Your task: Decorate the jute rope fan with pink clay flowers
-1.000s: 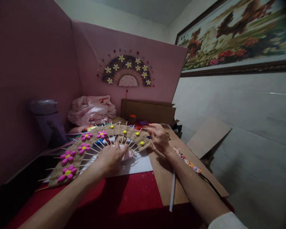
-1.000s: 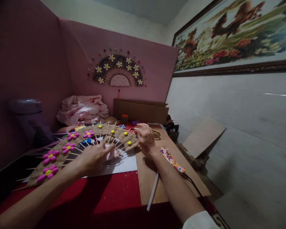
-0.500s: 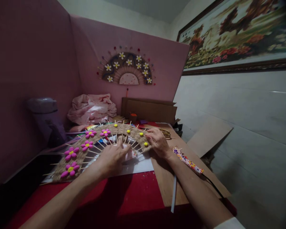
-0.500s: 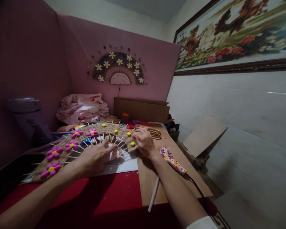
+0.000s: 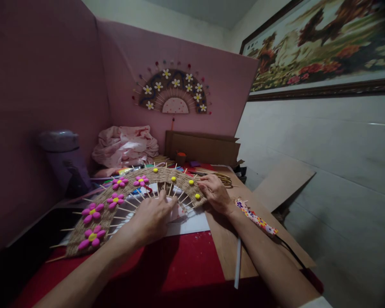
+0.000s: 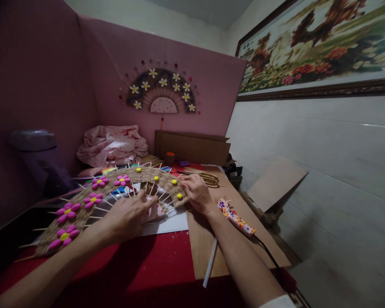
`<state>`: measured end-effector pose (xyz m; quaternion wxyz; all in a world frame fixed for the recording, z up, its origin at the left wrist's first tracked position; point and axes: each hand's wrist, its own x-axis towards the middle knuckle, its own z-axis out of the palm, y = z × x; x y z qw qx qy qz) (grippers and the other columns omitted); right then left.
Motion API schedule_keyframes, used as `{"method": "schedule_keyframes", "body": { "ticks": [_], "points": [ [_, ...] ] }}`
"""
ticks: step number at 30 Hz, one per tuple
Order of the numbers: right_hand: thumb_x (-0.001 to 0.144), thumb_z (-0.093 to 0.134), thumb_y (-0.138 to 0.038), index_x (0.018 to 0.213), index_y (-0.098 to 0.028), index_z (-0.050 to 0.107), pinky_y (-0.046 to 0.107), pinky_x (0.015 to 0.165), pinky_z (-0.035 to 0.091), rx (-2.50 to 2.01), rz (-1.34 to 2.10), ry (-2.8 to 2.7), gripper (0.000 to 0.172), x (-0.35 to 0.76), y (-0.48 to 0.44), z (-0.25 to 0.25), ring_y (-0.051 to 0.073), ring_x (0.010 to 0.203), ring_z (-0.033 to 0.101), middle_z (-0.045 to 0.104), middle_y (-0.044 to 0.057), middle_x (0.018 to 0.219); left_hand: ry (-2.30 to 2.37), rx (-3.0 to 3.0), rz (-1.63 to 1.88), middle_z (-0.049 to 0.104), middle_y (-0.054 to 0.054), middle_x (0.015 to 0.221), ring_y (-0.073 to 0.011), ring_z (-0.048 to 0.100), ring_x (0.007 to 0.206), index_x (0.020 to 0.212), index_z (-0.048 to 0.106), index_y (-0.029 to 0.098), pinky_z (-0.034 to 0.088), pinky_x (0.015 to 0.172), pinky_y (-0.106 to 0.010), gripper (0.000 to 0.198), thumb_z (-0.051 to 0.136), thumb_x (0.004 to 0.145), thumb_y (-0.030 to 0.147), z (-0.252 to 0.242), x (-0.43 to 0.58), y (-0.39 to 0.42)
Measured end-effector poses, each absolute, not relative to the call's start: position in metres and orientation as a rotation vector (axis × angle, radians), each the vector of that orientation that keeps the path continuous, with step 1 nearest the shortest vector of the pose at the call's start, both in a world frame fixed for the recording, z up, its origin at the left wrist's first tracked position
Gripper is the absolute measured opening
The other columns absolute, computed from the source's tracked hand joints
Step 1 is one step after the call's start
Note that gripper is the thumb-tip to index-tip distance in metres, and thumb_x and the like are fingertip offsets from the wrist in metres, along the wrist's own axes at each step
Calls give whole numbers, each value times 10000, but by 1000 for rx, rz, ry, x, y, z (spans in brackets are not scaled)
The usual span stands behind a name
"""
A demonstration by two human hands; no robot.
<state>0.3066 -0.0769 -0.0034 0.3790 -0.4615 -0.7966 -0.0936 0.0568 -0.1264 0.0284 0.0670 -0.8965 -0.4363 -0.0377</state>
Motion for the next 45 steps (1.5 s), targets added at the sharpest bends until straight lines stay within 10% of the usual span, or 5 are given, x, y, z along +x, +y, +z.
{"method": "schedule_keyframes", "body": {
  "ticks": [22, 36, 45],
  "points": [
    [912, 479, -278, 969, -168, 682, 389, 865, 425, -1136, -243, -2061, 238, 304, -78, -3, 210, 954, 538, 655, 96, 981, -1297, -2739, -254, 536, -149, 1141, -202, 575, 673, 1173, 559, 267, 387, 592, -315, 463, 519, 721, 172, 29, 57, -129],
    [888, 503, -242, 1022, -180, 581, 334, 853, 438, -905, -86, -2110, 166, 217, -107, 41, 183, 957, 558, 627, 75, 1032, -1768, -2643, -2292, 492, 36, 590, -119, 443, 492, 858, 549, 160, 345, 479, -242, 196, 519, 718, 295, 45, 72, -79],
    [784, 613, -174, 873, -195, 568, 293, 720, 429, -823, 11, -2017, 102, 212, -107, 9, 181, 813, 535, 575, 39, 851, -1476, -2875, -2286, 590, -51, 913, -188, 558, 824, 1057, 539, 174, 446, 714, -303, 313, 477, 844, 395, 19, 72, -105]
  ]
}}
